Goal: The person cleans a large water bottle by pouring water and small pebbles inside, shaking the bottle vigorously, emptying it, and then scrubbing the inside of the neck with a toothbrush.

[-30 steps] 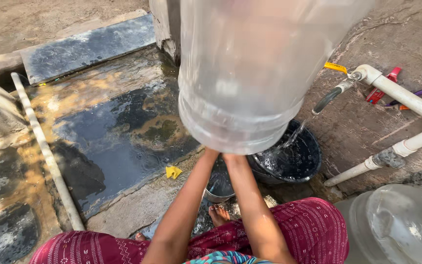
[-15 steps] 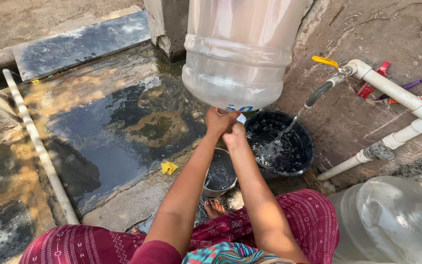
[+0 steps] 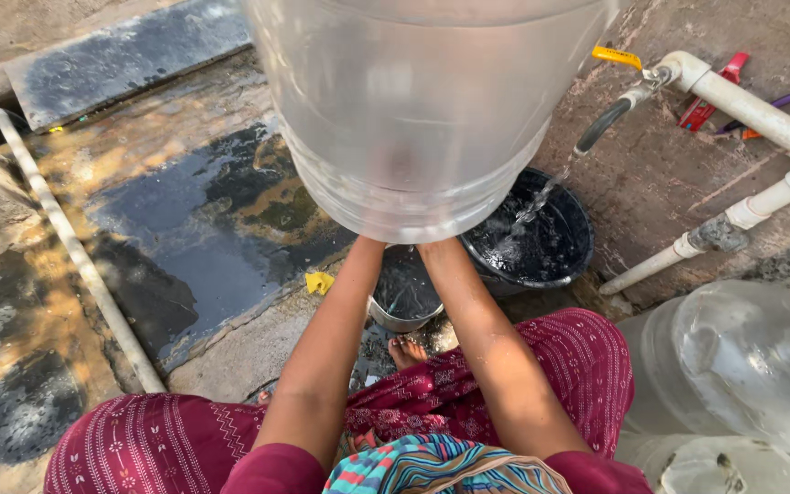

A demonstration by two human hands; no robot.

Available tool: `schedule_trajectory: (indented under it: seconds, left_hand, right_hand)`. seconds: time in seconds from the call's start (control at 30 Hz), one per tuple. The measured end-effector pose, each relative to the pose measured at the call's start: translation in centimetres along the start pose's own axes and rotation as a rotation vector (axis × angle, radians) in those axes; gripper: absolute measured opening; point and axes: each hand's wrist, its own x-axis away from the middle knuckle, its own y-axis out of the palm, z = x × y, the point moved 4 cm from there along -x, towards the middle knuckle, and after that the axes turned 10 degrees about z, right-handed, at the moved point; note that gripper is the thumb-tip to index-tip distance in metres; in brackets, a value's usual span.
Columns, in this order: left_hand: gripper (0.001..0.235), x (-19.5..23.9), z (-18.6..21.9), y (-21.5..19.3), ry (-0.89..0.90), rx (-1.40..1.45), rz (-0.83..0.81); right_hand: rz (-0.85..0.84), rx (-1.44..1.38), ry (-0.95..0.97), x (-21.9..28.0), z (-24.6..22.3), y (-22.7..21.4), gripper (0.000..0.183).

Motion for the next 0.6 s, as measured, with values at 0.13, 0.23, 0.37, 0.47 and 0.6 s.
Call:
schedule_trajectory:
  seconds: [0.13, 0.23, 0.37, 0.47, 0.6]
  left_hand:
    - [0.057, -0.2, 0.0, -1.8, -0.05, 0.103, 0.012]
    - [0.056, 0.2, -0.1, -3.5, -0.077, 0.255, 0.022]
    - [0.055, 0.1, 1.2, -5.3, -0.127, 0.496, 0.064]
    - [0.055, -0.7, 3.3, -6.5, -0.136, 0.803, 0.165]
    - [0.054, -2.0, 6.3, -10.7, -0.124, 1.244, 0.279]
  right_hand:
    - [-0.005, 0.289, 0.028, 0.4, 3.8, -2.3, 0.075]
    - [-0.089, 0.725, 0.052, 2.8, 8.3, -4.6, 0.075]
    - [-0.244, 1.225, -0.108, 3.0, 8.5, -5.9, 0.076]
    - [0.216, 1.01, -0.658, -1.1, -0.2, -8.8, 0.083]
    - [0.823, 1.171, -0.999, -7.7, -12.0, -17.5, 0.1]
